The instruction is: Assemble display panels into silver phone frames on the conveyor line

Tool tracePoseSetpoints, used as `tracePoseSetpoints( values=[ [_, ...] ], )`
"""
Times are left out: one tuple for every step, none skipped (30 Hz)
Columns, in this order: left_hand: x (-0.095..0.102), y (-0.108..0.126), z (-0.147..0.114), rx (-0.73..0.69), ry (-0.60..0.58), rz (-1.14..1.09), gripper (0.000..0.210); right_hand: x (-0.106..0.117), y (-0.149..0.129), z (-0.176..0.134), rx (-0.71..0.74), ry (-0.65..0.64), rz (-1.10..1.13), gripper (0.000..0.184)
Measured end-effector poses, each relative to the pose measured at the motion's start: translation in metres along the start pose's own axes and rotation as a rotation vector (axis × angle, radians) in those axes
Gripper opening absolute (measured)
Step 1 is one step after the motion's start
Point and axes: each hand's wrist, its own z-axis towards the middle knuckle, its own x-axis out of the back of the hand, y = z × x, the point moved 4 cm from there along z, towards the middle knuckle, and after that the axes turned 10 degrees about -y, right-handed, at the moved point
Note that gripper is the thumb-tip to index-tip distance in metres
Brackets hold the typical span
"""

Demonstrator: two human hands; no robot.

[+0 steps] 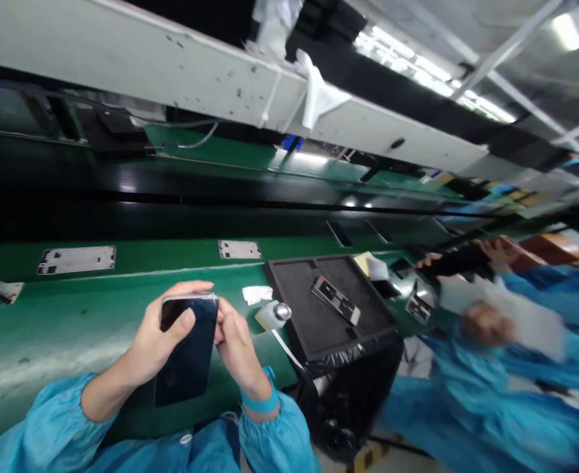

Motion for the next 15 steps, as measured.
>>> tracePoseSetpoints(
  values=[
    [0.004,0.006,0.001,-0.015,0.007,-0.091,0.039,-0.005,0.003,-0.005,0.006,-0.072,-0.026,0.075],
    [0.007,0.012,0.001,-0.029,0.013,-0.19,0.038,-0.011,0.005,-0.012,0.007,-0.158,-0.076,0.075],
    [0.011,0.019,0.002,-0.043,0.017,-0.285,0.038,-0.016,0.007,-0.018,0.006,-0.234,-0.15,0.074],
    [0.013,0.026,0.002,-0.059,0.022,-0.364,0.038,-0.019,0.008,-0.025,0.008,-0.281,-0.241,0.071],
    [0.016,0.033,0.002,-0.073,0.031,-0.421,0.038,-0.021,0.008,-0.03,0.031,-0.299,-0.327,0.069],
    [0.018,0.038,0.001,-0.084,0.047,-0.461,0.038,-0.023,0.007,-0.034,0.068,-0.292,-0.391,0.066],
    [0.02,0.043,0.0,-0.09,0.066,-0.491,0.039,-0.025,0.005,-0.036,0.119,-0.278,-0.425,0.064],
    [0.021,0.046,-0.001,-0.092,0.08,-0.51,0.04,-0.027,0.003,-0.037,0.168,-0.269,-0.432,0.063],
    [0.021,0.049,-0.002,-0.088,0.086,-0.518,0.041,-0.029,0.001,-0.037,0.2,-0.269,-0.42,0.062],
    [0.021,0.05,-0.004,-0.088,0.09,-0.522,0.041,-0.032,0.001,-0.036,0.214,-0.28,-0.388,0.064],
    [0.021,0.052,-0.005,-0.089,0.094,-0.524,0.041,-0.035,0.001,-0.034,0.206,-0.292,-0.35,0.066],
    [0.02,0.053,-0.006,-0.088,0.101,-0.528,0.04,-0.037,0.003,-0.031,0.183,-0.295,-0.315,0.069],
    [0.019,0.053,-0.006,-0.087,0.113,-0.528,0.039,-0.039,0.004,-0.029,0.161,-0.29,-0.282,0.072],
    [0.019,0.053,-0.006,-0.089,0.135,-0.524,0.037,-0.04,0.006,-0.026,0.145,-0.274,-0.248,0.074],
    [0.018,0.053,-0.006,-0.092,0.159,-0.512,0.035,-0.042,0.008,-0.024,0.133,-0.252,-0.218,0.075]
  ],
)
